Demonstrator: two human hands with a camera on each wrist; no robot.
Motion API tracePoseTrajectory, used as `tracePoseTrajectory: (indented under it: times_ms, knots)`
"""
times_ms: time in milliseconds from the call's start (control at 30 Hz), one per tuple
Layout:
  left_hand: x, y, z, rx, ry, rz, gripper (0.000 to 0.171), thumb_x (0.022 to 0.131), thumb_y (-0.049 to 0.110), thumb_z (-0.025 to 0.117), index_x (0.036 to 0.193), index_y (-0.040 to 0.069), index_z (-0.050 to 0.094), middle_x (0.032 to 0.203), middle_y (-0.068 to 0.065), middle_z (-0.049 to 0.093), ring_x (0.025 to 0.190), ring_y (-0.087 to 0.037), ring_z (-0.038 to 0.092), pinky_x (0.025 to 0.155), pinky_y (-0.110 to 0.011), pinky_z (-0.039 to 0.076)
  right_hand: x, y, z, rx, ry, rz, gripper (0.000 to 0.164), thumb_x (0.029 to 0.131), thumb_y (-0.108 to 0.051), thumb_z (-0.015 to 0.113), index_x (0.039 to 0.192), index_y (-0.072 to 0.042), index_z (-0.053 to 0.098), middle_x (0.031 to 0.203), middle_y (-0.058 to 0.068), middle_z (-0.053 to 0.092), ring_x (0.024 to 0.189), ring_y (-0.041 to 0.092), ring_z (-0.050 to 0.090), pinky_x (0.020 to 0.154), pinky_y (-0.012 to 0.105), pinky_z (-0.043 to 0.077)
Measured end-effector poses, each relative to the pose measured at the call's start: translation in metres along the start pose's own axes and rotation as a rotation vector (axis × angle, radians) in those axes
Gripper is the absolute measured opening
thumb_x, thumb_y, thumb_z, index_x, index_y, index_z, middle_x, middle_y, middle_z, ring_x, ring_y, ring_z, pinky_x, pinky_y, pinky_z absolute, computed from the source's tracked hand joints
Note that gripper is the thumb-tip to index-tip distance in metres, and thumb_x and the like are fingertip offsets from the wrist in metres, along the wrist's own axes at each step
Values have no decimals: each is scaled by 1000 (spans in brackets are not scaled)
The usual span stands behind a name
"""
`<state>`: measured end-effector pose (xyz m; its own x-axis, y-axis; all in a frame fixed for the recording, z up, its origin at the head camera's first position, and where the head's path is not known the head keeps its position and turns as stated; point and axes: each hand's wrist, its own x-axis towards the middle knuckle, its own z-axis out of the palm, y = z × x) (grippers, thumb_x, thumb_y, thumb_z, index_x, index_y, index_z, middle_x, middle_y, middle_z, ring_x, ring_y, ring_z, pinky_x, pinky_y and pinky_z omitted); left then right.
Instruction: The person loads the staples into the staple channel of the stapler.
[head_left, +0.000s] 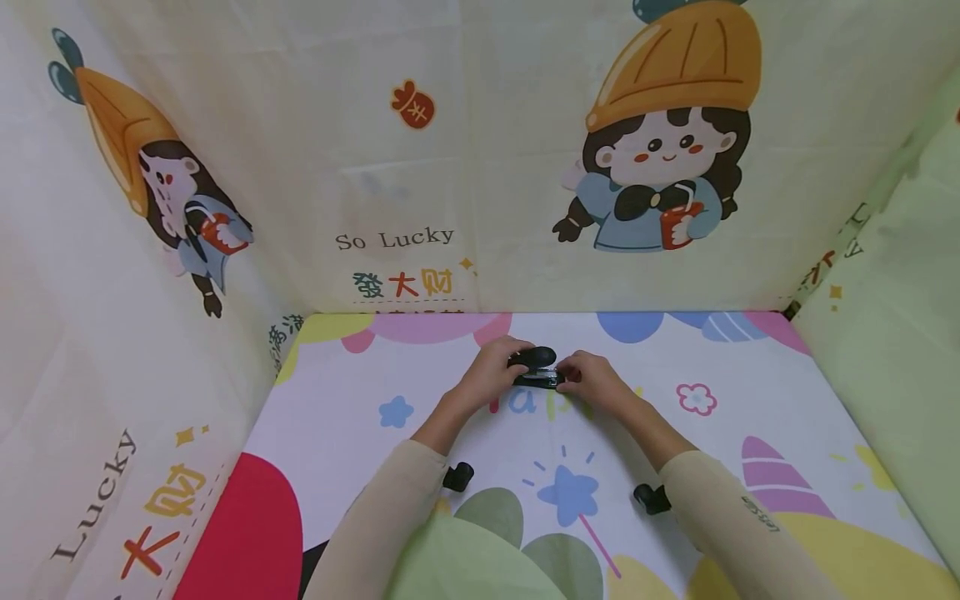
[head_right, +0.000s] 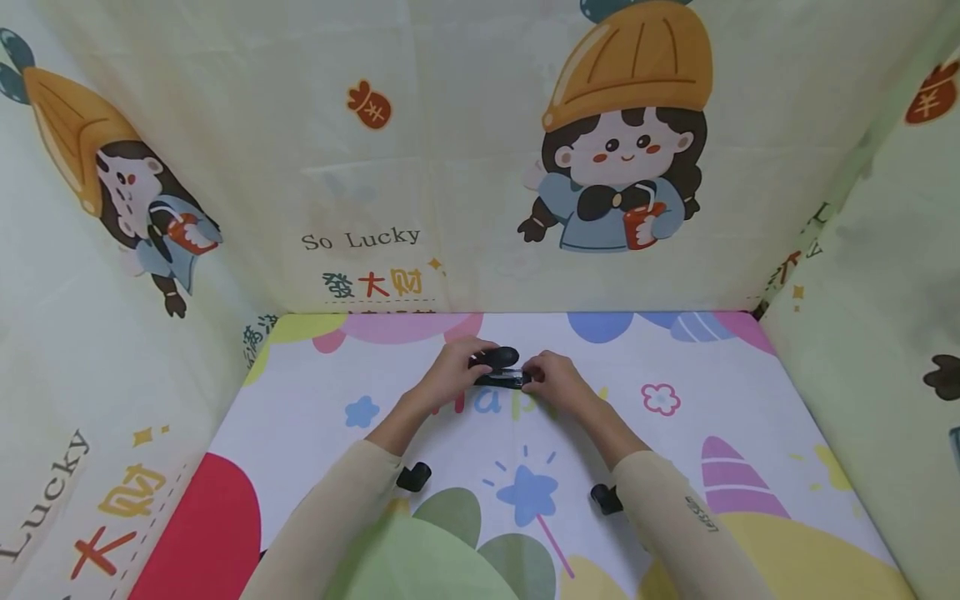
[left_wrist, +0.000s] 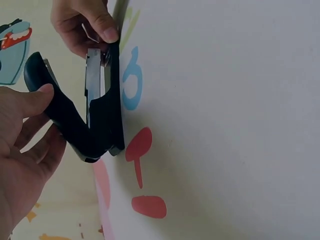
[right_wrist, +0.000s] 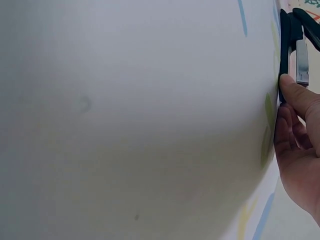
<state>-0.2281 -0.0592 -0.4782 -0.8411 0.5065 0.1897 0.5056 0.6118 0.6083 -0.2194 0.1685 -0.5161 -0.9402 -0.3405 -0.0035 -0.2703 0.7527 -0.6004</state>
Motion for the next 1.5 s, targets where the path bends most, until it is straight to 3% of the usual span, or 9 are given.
tracePoseTrajectory:
  times_ms: [667, 1500]
  knots:
    - [11, 4, 16, 161, -127, -76, 31, 91, 16, 67, 122, 16, 67, 117, -1, 68, 111, -17, 57, 101, -33, 47, 2, 4, 1, 22, -16, 6, 34, 80, -18, 79, 109, -3, 67, 95, 8, 64, 85, 18, 60, 78, 35, 52]
    - [13, 12, 23, 169, -129, -175, 23, 88, 16, 70, 111, 16, 68, 109, 0, 69, 102, -17, 56, 95, -35, 48, 1, 5, 1, 8, 3, -31, 32, 80, -19, 79, 107, -5, 68, 93, 7, 63, 81, 16, 58, 73, 31, 50]
